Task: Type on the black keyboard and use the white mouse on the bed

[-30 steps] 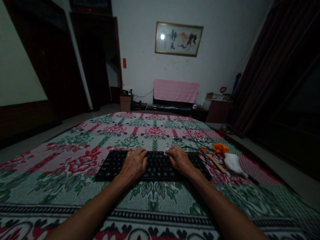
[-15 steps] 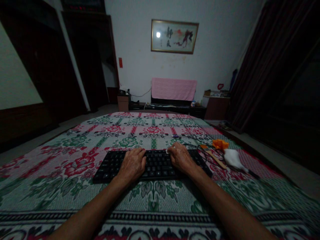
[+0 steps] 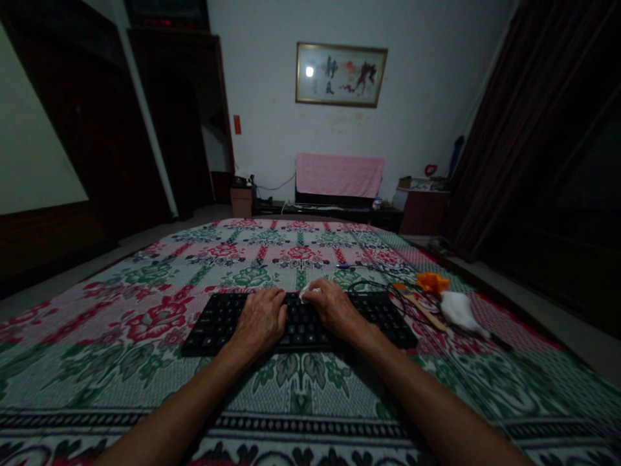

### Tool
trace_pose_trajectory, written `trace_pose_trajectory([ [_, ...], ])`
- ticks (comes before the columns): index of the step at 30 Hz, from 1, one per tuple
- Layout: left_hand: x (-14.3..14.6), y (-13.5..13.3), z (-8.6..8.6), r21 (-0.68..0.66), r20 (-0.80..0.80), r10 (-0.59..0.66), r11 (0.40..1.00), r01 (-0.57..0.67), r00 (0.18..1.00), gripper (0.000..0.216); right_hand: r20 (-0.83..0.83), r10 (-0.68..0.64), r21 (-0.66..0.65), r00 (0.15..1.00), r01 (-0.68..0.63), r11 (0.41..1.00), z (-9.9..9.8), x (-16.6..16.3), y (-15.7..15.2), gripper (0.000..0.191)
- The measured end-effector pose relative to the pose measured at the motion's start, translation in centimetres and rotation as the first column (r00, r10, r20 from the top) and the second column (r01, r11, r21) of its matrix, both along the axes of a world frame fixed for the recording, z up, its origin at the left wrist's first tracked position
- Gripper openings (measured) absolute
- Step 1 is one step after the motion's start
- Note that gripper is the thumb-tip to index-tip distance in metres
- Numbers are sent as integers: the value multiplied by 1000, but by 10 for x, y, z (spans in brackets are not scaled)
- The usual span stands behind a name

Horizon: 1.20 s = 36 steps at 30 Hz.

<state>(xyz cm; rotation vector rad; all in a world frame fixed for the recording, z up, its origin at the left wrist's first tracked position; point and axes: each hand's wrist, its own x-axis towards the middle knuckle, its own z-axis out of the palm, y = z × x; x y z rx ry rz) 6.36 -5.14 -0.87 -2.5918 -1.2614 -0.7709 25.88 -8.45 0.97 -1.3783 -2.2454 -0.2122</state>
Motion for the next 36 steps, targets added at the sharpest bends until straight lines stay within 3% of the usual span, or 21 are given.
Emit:
trace_pose_trajectory([
  [11, 1, -1, 3, -10, -16, 11, 1000, -11, 1000, 27, 101, -244, -85, 965, 252, 964, 15, 11, -8, 24],
  [13, 1, -2, 4, -13, -16, 9, 1000, -9, 1000, 28, 65, -216, -51, 974, 219, 974, 14, 11, -7, 25],
  [18, 0, -2, 5, -38, -30, 10, 999, -11, 1000, 30, 60, -9, 6, 998, 8, 1000, 5, 2, -3, 28],
  [20, 1, -2, 4, -40, -32, 15, 999, -17, 999, 31, 88, -11, -8, 996, 12, 1000, 4, 0, -3, 27],
  [28, 1, -3, 4, -28, -37, 25, 999, -26, 999, 32, 77, -236, -46, 969, 240, 970, 14, 16, -8, 21],
  [31, 1, -2, 4, -32, -41, 27, 999, -28, 999, 32, 13, -210, 6, 978, 210, 978, 11, 18, -4, 24],
  [36, 1, -2, 5, -30, -51, 18, 999, -20, 999, 32, 12, -46, 17, 999, 46, 999, 3, 10, 3, 29],
])
